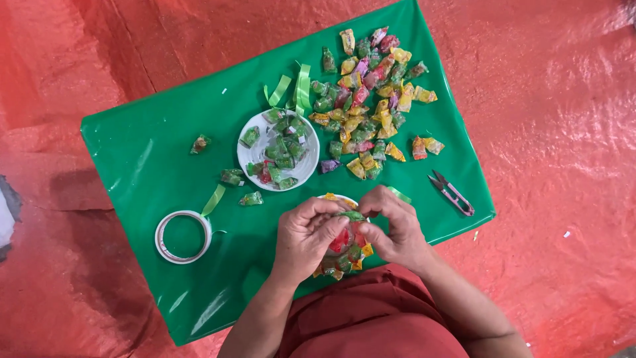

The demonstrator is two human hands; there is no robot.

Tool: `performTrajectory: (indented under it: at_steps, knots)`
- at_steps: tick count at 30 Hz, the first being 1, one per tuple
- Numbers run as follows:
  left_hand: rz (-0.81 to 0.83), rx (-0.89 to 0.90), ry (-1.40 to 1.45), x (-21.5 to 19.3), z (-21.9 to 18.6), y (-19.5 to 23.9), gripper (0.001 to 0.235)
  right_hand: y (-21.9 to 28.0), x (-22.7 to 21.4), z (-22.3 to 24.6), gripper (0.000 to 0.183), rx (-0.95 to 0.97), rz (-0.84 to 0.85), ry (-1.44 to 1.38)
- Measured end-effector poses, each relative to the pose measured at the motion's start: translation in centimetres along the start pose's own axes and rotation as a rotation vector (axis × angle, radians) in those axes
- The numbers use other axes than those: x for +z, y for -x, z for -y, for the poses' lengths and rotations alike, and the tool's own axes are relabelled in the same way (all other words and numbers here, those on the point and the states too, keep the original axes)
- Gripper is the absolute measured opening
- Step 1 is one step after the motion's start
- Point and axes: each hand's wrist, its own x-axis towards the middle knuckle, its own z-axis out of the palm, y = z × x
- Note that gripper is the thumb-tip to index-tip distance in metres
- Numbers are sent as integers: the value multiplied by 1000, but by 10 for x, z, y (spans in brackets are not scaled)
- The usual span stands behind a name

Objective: The person repeatedly picks small wrapped candies from a pile on a green table, places them into a decorative paper bowl, and arranges them. A roll of tape, a plate of candies, and a pair of scissors are visible on the table.

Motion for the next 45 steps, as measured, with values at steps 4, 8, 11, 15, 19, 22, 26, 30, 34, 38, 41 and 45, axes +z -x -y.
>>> performTrajectory:
  at_steps: [4, 8, 11, 15, 19, 22, 26, 30, 34, 38, 41, 45]
  knots:
    - [117, -10, -132, -5, -8, -7, 17, 12, 0, -14, 15, 1, -45, 49]
    - [229, 60, -368, -23, -24, -22, 27, 16, -17, -13, 12, 19, -9, 105]
    - [341, 83, -1092, -39, -12, -28, 12, 19, -28, -7, 15, 135, 124, 218]
    - [487, 57, -1129, -41, -6, -30, 14, 28, -24, -6, 14, 156, 263, 453]
    - [545, -5, -1152, -42, -1, -35, 13, 26, -17, -7, 17, 113, 323, 556]
    - [594, -53, -1220, -44, 8, -40, 10, 27, -13, -9, 17, 78, 365, 604]
    - [592, -81, -1243, -47, 16, -43, 6, 23, -7, -9, 17, 34, 396, 677]
    - [562, -60, -1288, -49, 25, -43, 6, 22, 0, -11, 19, 16, 433, 723]
    - [515, -10, -1296, -51, 30, -39, 6, 17, 5, -11, 16, 6, 469, 751]
    - [528, -12, -1208, -48, 17, -41, 8, 18, 5, -14, 19, 26, 485, 771]
    - [597, -45, -1178, -45, 10, -48, 9, 22, 5, -18, 19, 52, 497, 754]
    - [668, -99, -1214, -44, 18, -56, 10, 21, 4, -17, 17, 94, 510, 761]
